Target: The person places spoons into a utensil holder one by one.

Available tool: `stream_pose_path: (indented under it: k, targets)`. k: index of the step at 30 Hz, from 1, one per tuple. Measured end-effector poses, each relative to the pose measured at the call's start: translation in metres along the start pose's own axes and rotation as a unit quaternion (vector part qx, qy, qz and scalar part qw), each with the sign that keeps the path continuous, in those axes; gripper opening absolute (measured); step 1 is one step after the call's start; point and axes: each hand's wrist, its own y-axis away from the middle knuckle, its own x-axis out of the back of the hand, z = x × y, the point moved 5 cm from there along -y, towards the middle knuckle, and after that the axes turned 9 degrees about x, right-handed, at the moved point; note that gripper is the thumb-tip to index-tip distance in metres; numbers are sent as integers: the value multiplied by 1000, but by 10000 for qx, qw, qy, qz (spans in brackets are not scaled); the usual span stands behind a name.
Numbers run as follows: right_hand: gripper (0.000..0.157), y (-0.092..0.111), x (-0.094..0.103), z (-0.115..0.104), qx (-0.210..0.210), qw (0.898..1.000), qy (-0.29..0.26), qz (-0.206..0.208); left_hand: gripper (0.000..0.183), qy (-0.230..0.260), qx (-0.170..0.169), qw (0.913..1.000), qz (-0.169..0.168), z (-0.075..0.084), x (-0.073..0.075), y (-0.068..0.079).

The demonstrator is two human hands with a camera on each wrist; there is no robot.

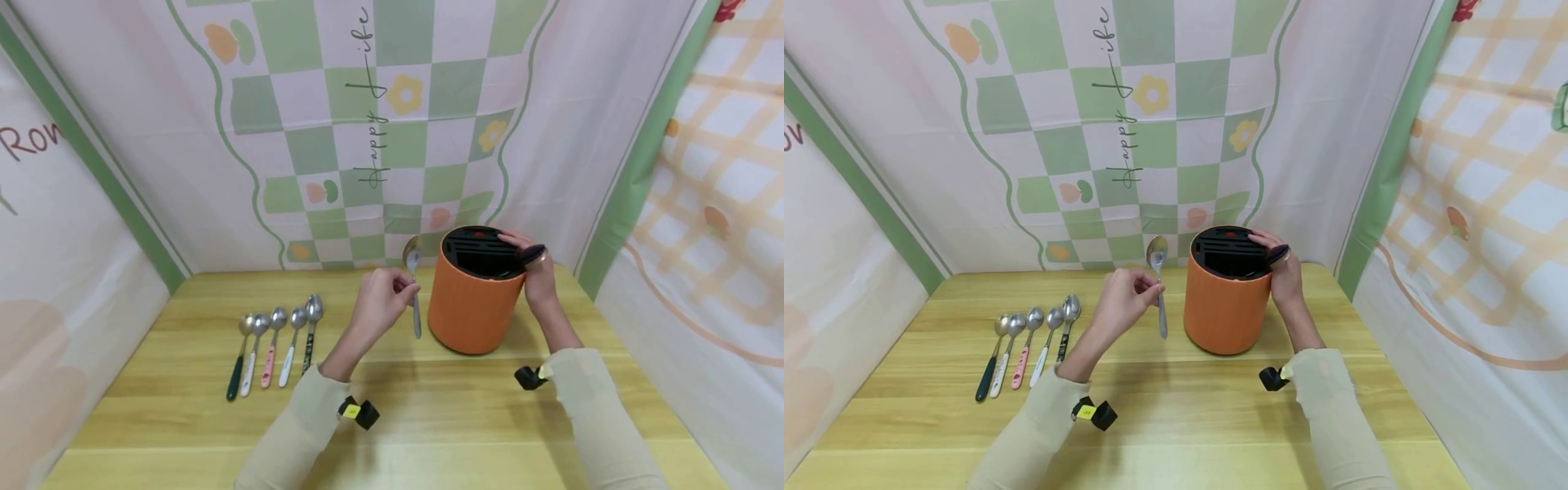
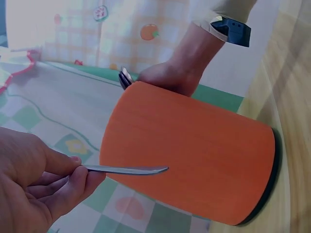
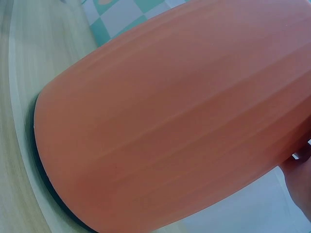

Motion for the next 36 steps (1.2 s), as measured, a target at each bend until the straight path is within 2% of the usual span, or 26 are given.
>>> stream_pose_path:
  k: [5, 12, 15, 21, 30, 36]
  targets:
    - [46, -1, 1, 4, 7, 10000, -7, -1, 13, -131, -240, 9995, 141, 12, 4, -1]
    - [51, -2, 4, 33, 9, 9999, -5, 100, 13, -151, -570, 9976, 372, 34, 11, -5]
    - [54, -1, 5, 38, 25, 9999, 40, 155, 13, -112, -751, 9963, 402, 44, 12, -7]
    - [56, -2, 4, 37, 135, 9998, -46, 148, 11, -2, -1003, 9936, 521, 58, 13, -11]
    - [55, -1, 5, 36, 198, 9996, -119, 186, 13, 216, -1157, 9915, 551, 77, 6, -18]
    - [55, -1, 4, 34, 84, 9998, -142, 80, 13, 279, -1397, 9862, 846, 86, 7, -21]
